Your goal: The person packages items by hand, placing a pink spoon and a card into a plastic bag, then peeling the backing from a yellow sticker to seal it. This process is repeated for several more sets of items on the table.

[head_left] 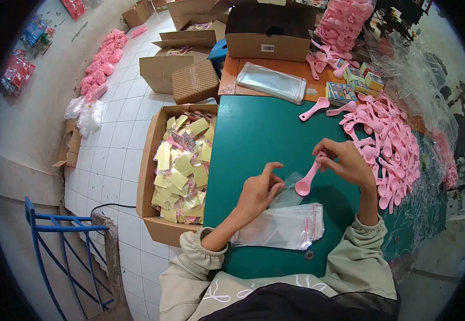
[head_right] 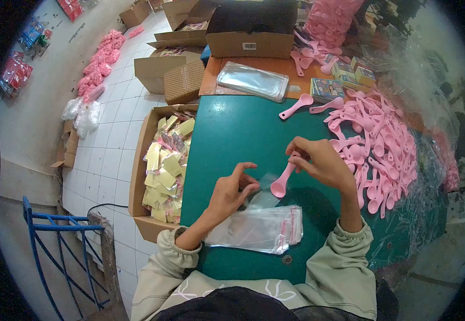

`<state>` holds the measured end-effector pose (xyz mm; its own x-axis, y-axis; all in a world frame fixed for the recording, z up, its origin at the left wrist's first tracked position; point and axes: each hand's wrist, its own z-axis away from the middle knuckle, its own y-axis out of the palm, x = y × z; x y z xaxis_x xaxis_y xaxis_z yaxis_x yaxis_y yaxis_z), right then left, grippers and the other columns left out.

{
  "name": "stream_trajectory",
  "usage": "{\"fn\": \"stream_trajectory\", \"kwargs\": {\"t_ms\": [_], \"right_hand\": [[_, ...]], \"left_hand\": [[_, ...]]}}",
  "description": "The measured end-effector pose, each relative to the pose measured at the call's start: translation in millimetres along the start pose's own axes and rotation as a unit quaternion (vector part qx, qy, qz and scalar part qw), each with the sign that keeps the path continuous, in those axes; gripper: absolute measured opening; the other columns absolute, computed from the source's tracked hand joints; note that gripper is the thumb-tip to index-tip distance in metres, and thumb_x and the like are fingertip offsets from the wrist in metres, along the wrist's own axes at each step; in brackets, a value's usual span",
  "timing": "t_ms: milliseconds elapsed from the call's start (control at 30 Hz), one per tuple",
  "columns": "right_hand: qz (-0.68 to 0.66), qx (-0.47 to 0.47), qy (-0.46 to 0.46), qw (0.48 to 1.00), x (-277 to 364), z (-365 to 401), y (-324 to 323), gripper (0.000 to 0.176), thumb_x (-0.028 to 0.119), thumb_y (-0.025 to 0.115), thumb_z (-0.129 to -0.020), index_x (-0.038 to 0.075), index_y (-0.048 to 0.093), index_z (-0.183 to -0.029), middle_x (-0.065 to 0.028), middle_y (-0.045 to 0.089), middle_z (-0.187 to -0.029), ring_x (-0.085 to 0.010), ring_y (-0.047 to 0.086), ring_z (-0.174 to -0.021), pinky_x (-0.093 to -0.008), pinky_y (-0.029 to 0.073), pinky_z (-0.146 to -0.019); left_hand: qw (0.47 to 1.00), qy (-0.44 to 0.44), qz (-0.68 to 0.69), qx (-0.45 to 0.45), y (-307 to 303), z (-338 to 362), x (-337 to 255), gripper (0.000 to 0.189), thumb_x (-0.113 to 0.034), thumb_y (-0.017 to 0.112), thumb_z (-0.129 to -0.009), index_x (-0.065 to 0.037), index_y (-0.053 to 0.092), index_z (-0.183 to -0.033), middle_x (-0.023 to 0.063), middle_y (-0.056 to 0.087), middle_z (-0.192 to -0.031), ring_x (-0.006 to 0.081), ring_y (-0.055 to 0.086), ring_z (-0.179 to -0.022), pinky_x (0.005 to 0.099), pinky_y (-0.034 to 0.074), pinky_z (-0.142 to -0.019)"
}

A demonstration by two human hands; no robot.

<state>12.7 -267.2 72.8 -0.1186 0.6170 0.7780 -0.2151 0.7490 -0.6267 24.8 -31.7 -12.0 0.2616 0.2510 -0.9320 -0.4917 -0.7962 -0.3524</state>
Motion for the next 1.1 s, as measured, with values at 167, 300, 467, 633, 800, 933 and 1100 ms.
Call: {"fn": "stream_trajectory", "kwargs": {"t_ms": [167,300,467,633,800,933,1100], "right_hand": [[0.054,-0.015,0.022,0.998,-4.1,-0.5,3.1,0.009,0.004,0.059,-0.082,-0.001,0.053,-0.086,-0.0087,0.06,-0.064,-0.0153,0.062,-0.057,-0.0266,0.046,-0.053],[0.061,-0.023,0.024,0.998,-4.4,-0.1,4.7,0.01,0.004,0.059,-0.082,-0.001,0.052,-0.086,-0.0089,0.06,-0.062,-0.0158,0.061,-0.056,-0.027,0.045,-0.052],[-0.008,-0.165,0.049,0.985,2.3,-0.3,0.3,0.013,0.005,0.059,-0.084,0.0,0.05,-0.091,-0.0083,0.06,-0.066,-0.0129,0.06,-0.057,-0.026,0.046,-0.053],[-0.122,-0.269,-0.029,0.955,5.2,-6.6,11.3,0.017,0.004,0.059,-0.086,0.0,0.045,-0.095,-0.008,0.06,-0.071,-0.0124,0.061,-0.061,-0.024,0.048,-0.057],[-0.131,-0.197,-0.045,0.971,13.8,-5.8,19.0,0.017,0.004,0.059,-0.086,0.0,0.045,-0.094,-0.0083,0.061,-0.074,-0.0115,0.061,-0.063,-0.023,0.048,-0.058],[-0.128,-0.206,-0.063,0.968,17.1,-5.6,21.2,0.017,0.004,0.06,-0.086,0.0,0.046,-0.093,-0.0081,0.061,-0.073,-0.0111,0.061,-0.063,-0.0225,0.047,-0.057],[-0.107,-0.196,-0.06,0.973,21.2,-2.8,19.0,0.017,0.005,0.062,-0.085,0.0,0.047,-0.091,-0.0082,0.061,-0.072,-0.0117,0.061,-0.062,-0.0233,0.048,-0.056]], "left_hand": [[0.997,0.029,-0.052,-0.047,-8.5,-0.1,4.5,0.033,-0.005,0.061,-0.084,-0.003,0.049,-0.115,0.013,0.068,-0.088,0.0213,0.068,-0.078,0.0276,0.053,-0.066],[0.995,-0.014,0.036,-0.092,-20.6,-4.2,2.6,0.033,-0.004,0.061,-0.084,-0.004,0.049,-0.115,0.0106,0.068,-0.083,0.019,0.069,-0.074,0.0257,0.052,-0.062],[0.975,-0.09,0.201,-0.029,-21.8,-7.2,5.4,0.041,-0.005,0.064,-0.083,-0.003,0.046,-0.12,0.0088,0.066,-0.087,0.0143,0.067,-0.079,0.0219,0.051,-0.062],[0.957,-0.091,0.276,0.012,-19.6,-9.1,2.5,0.046,-0.003,0.065,-0.082,0.001,0.043,-0.122,0.0102,0.064,-0.087,0.0142,0.066,-0.077,0.0219,0.052,-0.064],[0.953,-0.116,0.279,0.013,-21.1,-8.7,0.5,0.045,-0.005,0.066,-0.082,0.001,0.044,-0.121,0.011,0.064,-0.089,0.0135,0.065,-0.077,0.0222,0.053,-0.065],[0.951,-0.119,0.286,0.021,-19.5,-9.2,2.7,0.043,-0.007,0.067,-0.082,0.001,0.045,-0.119,0.011,0.065,-0.091,0.0128,0.065,-0.078,0.0223,0.053,-0.066],[0.936,-0.127,0.327,0.036,-20.1,-8.3,3.3,0.042,-0.006,0.064,-0.084,0.001,0.045,-0.121,0.011,0.065,-0.094,0.0123,0.063,-0.082,0.0233,0.052,-0.069]]}}
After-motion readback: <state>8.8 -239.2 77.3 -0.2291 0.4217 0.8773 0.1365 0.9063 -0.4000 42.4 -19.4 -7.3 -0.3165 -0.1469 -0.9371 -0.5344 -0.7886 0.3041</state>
